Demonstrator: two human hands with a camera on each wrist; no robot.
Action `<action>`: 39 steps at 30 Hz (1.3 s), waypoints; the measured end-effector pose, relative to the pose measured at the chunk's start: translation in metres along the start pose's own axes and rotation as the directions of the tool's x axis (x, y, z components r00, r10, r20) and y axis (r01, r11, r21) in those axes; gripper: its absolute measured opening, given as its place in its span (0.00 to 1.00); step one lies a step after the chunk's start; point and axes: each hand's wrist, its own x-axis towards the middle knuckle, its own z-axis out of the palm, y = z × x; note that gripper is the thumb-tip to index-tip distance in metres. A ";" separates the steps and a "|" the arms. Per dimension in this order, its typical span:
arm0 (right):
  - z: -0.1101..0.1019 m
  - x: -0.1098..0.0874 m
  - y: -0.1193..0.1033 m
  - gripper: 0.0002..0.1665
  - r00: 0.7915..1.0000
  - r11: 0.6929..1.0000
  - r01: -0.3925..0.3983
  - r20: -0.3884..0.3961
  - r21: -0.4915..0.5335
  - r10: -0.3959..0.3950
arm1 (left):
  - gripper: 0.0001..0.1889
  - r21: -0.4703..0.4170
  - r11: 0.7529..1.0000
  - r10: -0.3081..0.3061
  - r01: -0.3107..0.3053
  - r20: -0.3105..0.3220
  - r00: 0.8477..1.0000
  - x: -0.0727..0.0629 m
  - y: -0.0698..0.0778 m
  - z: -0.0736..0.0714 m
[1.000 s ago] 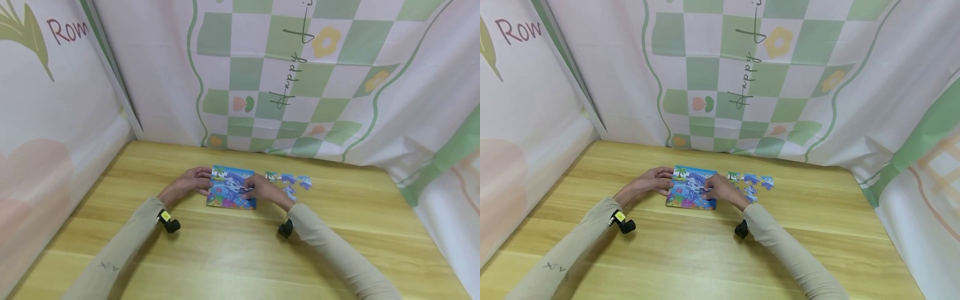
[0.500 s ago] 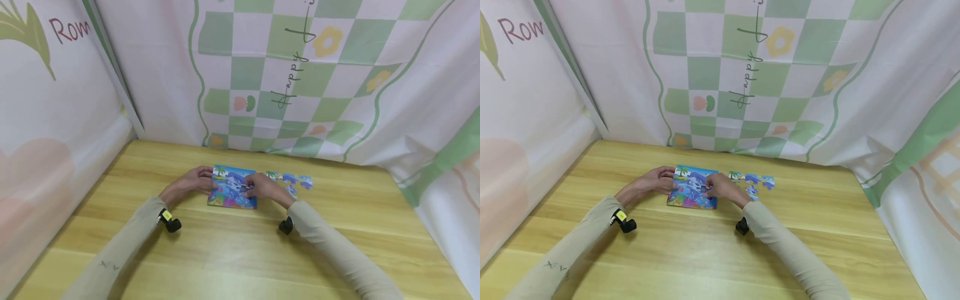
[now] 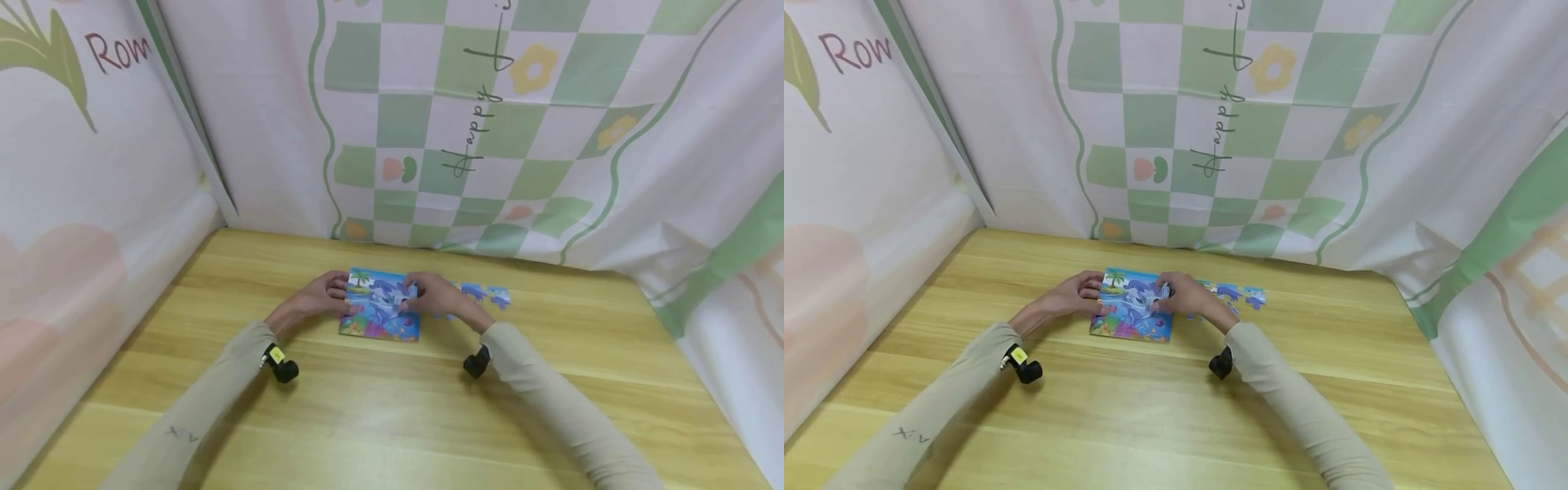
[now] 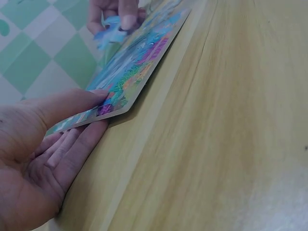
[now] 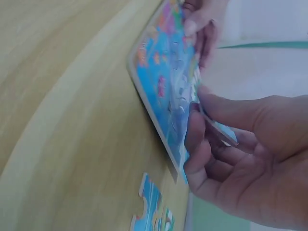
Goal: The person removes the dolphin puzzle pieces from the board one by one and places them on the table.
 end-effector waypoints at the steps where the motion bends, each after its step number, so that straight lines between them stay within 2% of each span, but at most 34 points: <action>1: -0.002 -0.001 0.000 0.17 1.000 0.999 -0.013 -0.002 0.036 0.013 | 0.47 -0.004 1.000 0.001 -0.001 0.000 1.000 0.000 0.000 0.000; 3: -0.005 -0.005 -0.001 0.22 0.999 0.993 -0.040 -0.011 0.107 0.041 | 0.46 -0.007 1.000 0.004 -0.004 -0.004 1.000 -0.001 0.001 0.000; 6: -0.007 -0.010 0.002 0.24 0.996 0.966 -0.079 -0.031 0.247 0.089 | 0.46 -0.001 1.000 0.007 -0.007 -0.006 1.000 0.000 0.001 0.000; 10: -0.009 -0.019 0.011 0.22 0.992 0.919 -0.068 -0.069 0.387 0.102 | 0.46 -0.005 1.000 -0.017 0.017 -0.011 1.000 0.001 0.001 0.001; 14: -0.015 -0.030 0.024 0.18 0.994 0.921 -0.011 -0.092 0.389 0.051 | 0.46 -0.012 0.999 -0.040 0.040 -0.018 0.999 0.001 0.002 0.002; 17: -0.021 -0.038 0.031 0.19 0.996 0.926 -0.014 -0.072 0.378 0.045 | 0.45 -0.018 0.999 -0.034 0.034 -0.015 0.999 0.001 0.002 0.002; 20: -0.027 -0.047 0.037 0.22 0.996 0.925 -0.051 -0.047 0.376 0.074 | 0.44 -0.025 0.999 -0.027 0.027 -0.011 1.000 0.001 0.001 0.001; 25: -0.033 -0.060 0.044 0.24 0.987 0.892 -0.103 -0.064 0.440 0.146 | 0.43 -0.029 0.999 -0.027 0.026 -0.006 1.000 0.001 0.001 0.000; 28: -0.036 -0.068 0.050 0.21 0.982 0.879 -0.101 -0.096 0.466 0.163 | 0.44 -0.029 0.999 -0.035 0.035 -0.009 0.999 0.001 0.001 0.000; 31: -0.041 -0.078 0.057 0.21 0.980 0.894 -0.079 -0.131 0.442 0.152 | 0.45 -0.026 0.999 -0.039 0.039 -0.009 0.999 0.001 0.001 0.000; 33: -0.043 -0.084 0.062 0.21 0.976 0.892 -0.072 -0.154 0.447 0.156 | 0.46 -0.026 0.999 -0.040 0.040 -0.007 0.999 0.002 0.001 0.001; 39: -0.052 -0.104 0.077 0.22 0.966 0.859 -0.061 -0.188 0.508 0.179 | 0.45 -0.033 0.999 -0.040 0.040 -0.006 0.999 0.001 0.001 0.001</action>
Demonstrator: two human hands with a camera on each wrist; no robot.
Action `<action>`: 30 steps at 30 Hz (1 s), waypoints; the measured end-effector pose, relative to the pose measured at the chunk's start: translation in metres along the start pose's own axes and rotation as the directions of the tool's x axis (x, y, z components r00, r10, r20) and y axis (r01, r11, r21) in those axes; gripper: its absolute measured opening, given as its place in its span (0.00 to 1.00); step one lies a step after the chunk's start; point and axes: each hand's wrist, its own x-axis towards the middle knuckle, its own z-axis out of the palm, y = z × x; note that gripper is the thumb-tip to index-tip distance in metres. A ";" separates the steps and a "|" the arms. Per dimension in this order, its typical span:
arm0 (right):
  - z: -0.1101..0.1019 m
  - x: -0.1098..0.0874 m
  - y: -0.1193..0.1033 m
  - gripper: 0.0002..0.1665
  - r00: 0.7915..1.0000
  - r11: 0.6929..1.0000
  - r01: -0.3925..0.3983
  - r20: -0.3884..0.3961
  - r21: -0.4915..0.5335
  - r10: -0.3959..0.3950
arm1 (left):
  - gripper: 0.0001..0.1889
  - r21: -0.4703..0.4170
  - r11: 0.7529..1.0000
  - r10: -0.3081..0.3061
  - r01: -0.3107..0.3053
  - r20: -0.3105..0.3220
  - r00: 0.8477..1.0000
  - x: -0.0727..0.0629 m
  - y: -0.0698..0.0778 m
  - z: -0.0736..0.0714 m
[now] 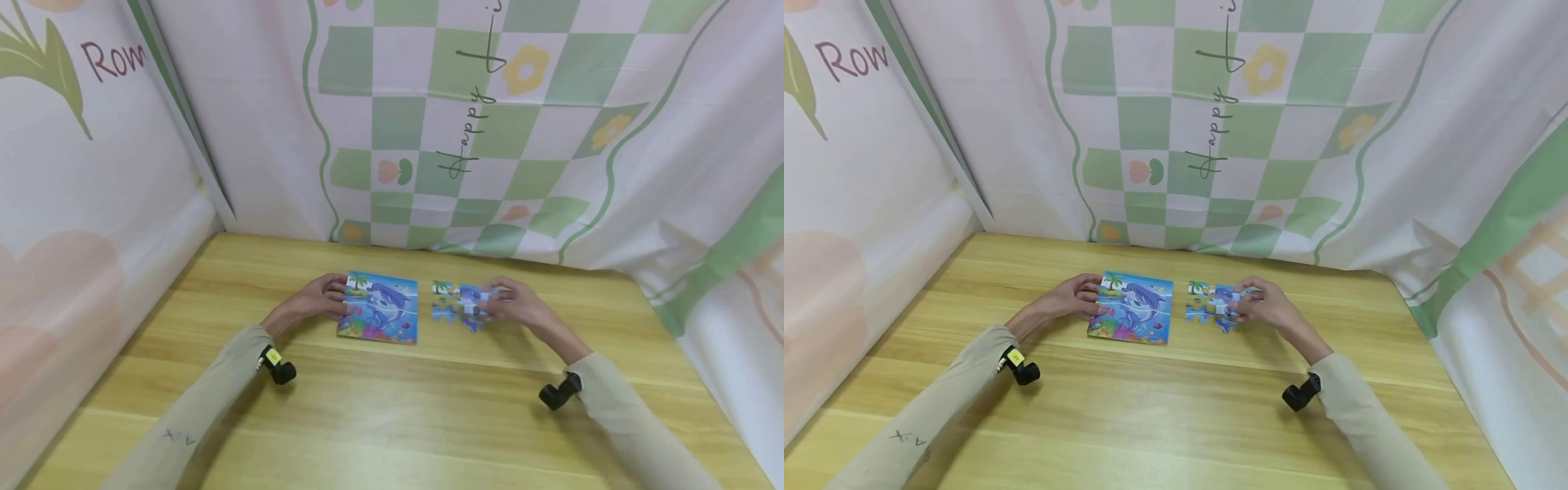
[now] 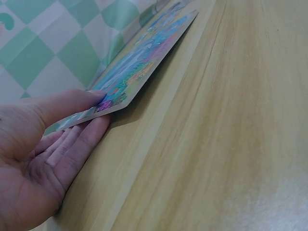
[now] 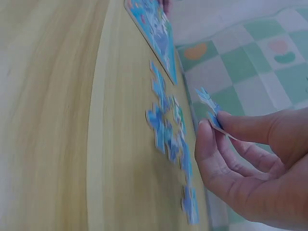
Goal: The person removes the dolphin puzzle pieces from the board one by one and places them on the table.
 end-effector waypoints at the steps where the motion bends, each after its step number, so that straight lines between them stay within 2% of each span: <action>1: -0.003 -0.002 0.001 0.22 1.000 1.000 -0.003 -0.005 0.008 0.003 | 0.45 -0.003 1.000 -0.001 0.001 -0.001 1.000 0.000 0.000 0.000; 6: -0.015 -0.013 0.010 0.21 0.999 1.000 -0.021 -0.034 -0.014 0.020 | 0.45 -0.006 1.000 0.005 -0.005 0.000 1.000 -0.001 -0.001 -0.001; 10: -0.023 -0.019 0.017 0.20 0.996 0.997 -0.066 -0.064 -0.034 0.064 | 0.45 -0.017 1.000 0.000 0.000 0.000 1.000 -0.001 -0.002 0.000; 17: -0.035 -0.026 0.025 0.18 0.988 0.991 -0.131 -0.074 0.040 0.134 | 0.45 -0.002 1.000 0.007 -0.007 -0.001 1.000 0.001 -0.004 -0.001; 21: -0.038 -0.028 0.027 0.20 0.982 0.984 -0.165 -0.082 0.061 0.170 | 0.44 0.009 1.000 0.024 -0.024 0.006 1.000 0.002 -0.006 -0.002; 26: -0.039 -0.029 0.031 0.22 0.976 0.980 -0.194 -0.097 0.037 0.197 | 0.43 0.006 1.000 0.020 -0.020 0.000 1.000 0.004 -0.007 -0.003; 30: -0.036 -0.028 0.034 0.23 0.976 0.983 -0.184 -0.120 -0.020 0.180 | 0.42 0.012 1.000 0.028 -0.028 0.002 1.000 0.004 -0.007 -0.003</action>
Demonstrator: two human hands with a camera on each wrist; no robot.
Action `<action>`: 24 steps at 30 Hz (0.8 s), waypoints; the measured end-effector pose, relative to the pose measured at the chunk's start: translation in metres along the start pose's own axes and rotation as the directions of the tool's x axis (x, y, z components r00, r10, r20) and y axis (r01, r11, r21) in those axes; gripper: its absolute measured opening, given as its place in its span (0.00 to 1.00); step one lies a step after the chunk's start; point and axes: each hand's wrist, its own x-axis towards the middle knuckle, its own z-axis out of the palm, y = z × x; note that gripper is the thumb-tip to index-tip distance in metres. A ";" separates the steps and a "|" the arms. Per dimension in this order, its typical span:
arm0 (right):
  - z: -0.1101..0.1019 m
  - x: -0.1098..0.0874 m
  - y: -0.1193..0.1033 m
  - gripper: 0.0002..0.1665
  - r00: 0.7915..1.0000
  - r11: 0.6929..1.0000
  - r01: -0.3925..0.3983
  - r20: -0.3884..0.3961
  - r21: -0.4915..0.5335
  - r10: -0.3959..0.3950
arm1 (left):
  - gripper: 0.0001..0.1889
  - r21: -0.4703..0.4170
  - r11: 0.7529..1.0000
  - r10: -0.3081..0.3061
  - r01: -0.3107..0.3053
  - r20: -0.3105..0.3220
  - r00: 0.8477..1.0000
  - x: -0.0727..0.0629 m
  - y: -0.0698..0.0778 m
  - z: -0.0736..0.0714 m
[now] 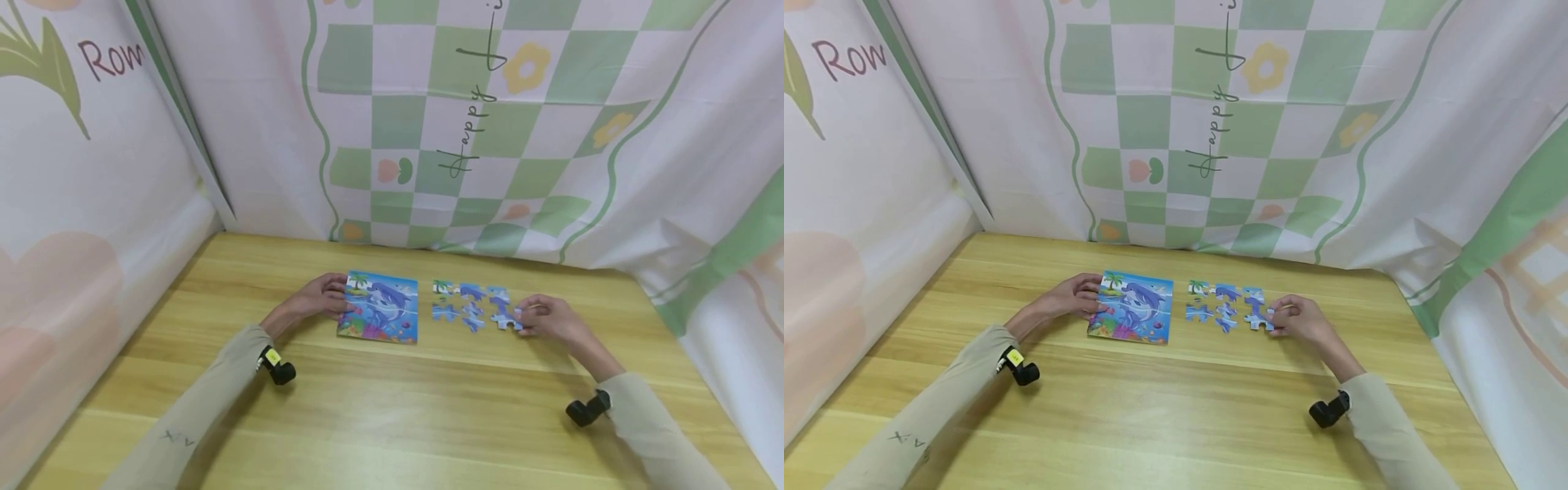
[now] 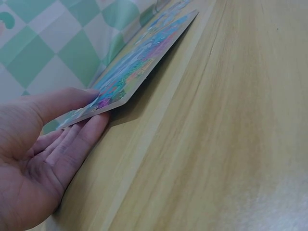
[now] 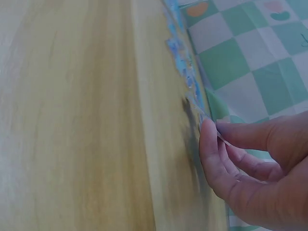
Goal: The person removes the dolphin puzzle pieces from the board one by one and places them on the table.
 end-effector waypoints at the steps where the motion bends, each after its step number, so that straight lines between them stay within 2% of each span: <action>1: 0.001 0.000 0.001 0.23 1.000 1.000 0.009 -0.005 -0.022 -0.009 | 0.42 -0.001 1.000 0.004 -0.004 0.001 1.000 0.000 0.000 0.000; 10: 0.008 0.004 0.000 0.19 0.996 0.968 0.055 -0.048 -0.246 -0.069 | 0.40 -0.019 1.000 0.003 -0.003 -0.005 1.000 0.000 0.000 -0.001; 17: 0.009 0.008 -0.002 0.16 0.994 0.938 0.072 -0.048 -0.339 -0.094 | 0.39 -0.005 1.000 0.016 -0.016 -0.009 1.000 -0.001 0.000 -0.001; 24: 0.008 0.011 0.001 0.18 0.992 0.914 0.059 -0.078 -0.402 -0.099 | 0.38 -0.004 1.000 0.017 -0.017 -0.008 1.000 -0.002 0.001 0.001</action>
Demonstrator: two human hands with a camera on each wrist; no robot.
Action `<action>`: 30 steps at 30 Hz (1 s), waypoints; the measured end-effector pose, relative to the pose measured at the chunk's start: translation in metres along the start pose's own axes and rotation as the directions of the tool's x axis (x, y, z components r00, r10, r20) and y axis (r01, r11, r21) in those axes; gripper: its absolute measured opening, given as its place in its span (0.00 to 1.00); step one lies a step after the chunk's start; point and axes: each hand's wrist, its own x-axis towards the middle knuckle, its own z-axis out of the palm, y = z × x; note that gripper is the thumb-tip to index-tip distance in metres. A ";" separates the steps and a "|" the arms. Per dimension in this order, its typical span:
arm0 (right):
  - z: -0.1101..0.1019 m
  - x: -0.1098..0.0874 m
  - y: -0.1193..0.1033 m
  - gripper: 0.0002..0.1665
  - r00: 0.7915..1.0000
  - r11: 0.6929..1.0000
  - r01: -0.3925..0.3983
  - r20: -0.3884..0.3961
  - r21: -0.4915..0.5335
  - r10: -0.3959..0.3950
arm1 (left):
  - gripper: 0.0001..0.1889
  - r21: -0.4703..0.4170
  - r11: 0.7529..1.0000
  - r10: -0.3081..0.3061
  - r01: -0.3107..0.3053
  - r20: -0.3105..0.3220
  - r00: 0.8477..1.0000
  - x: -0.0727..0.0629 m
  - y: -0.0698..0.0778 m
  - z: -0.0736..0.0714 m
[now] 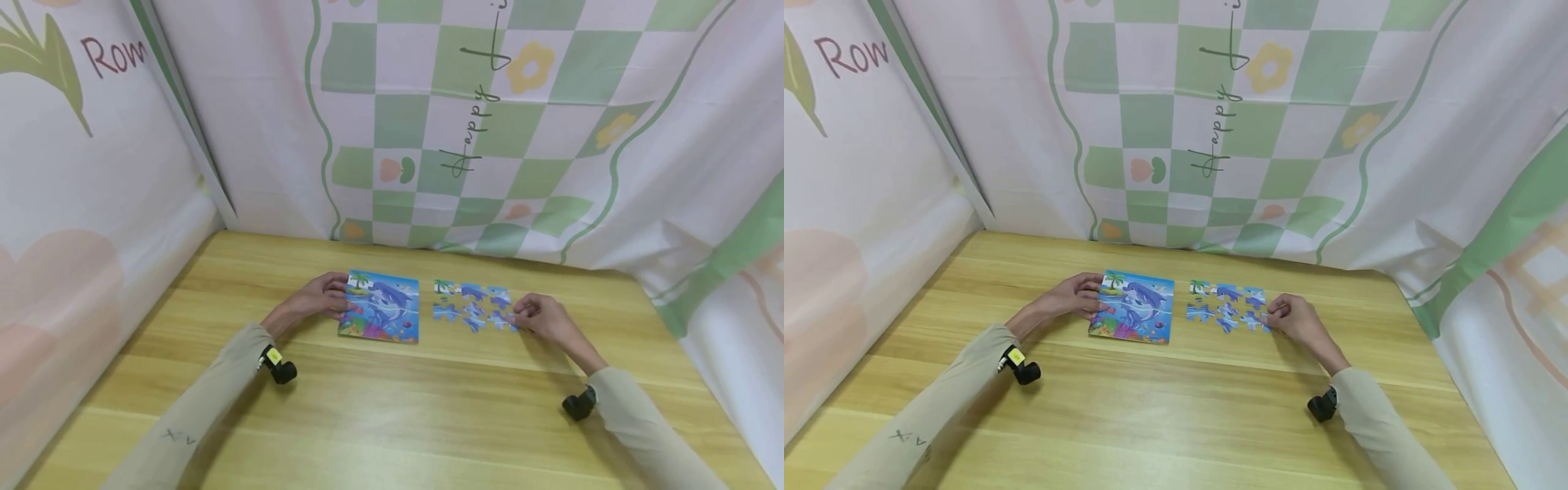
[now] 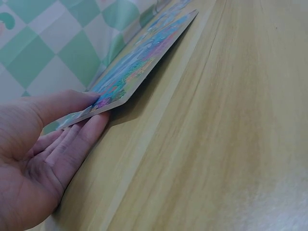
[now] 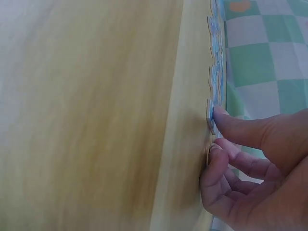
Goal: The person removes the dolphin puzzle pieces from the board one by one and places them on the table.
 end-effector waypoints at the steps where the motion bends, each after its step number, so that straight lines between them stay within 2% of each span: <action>1: 0.000 0.000 0.000 0.18 1.000 1.000 0.000 -0.001 -0.003 0.000 | 0.38 -0.001 1.000 -0.002 0.002 -0.001 1.000 0.000 0.000 0.000; 9: -0.001 0.000 -0.001 0.18 1.000 1.000 0.016 0.023 -0.002 -0.016 | 0.41 -0.030 0.999 -0.031 0.031 -0.007 0.999 0.001 -0.002 -0.001; 16: -0.004 0.001 -0.006 0.17 0.999 0.999 0.026 0.029 0.022 -0.027 | 0.39 -0.024 1.000 -0.009 0.009 -0.002 1.000 -0.002 -0.002 -0.002; 22: -0.004 0.002 -0.018 0.16 0.999 0.999 0.019 0.036 0.037 -0.020 | 0.37 -0.040 0.999 -0.019 0.018 -0.016 1.000 -0.004 -0.005 -0.003; 27: 0.000 0.005 -0.037 0.15 0.995 0.996 0.092 0.036 0.009 -0.092 | 0.35 -0.093 0.995 -0.034 0.031 -0.029 0.999 -0.003 -0.006 -0.004; 30: 0.006 0.006 -0.050 0.15 0.989 0.990 0.134 0.062 0.039 -0.136 | 0.33 -0.118 0.993 -0.026 0.023 -0.021 0.999 -0.001 -0.004 -0.004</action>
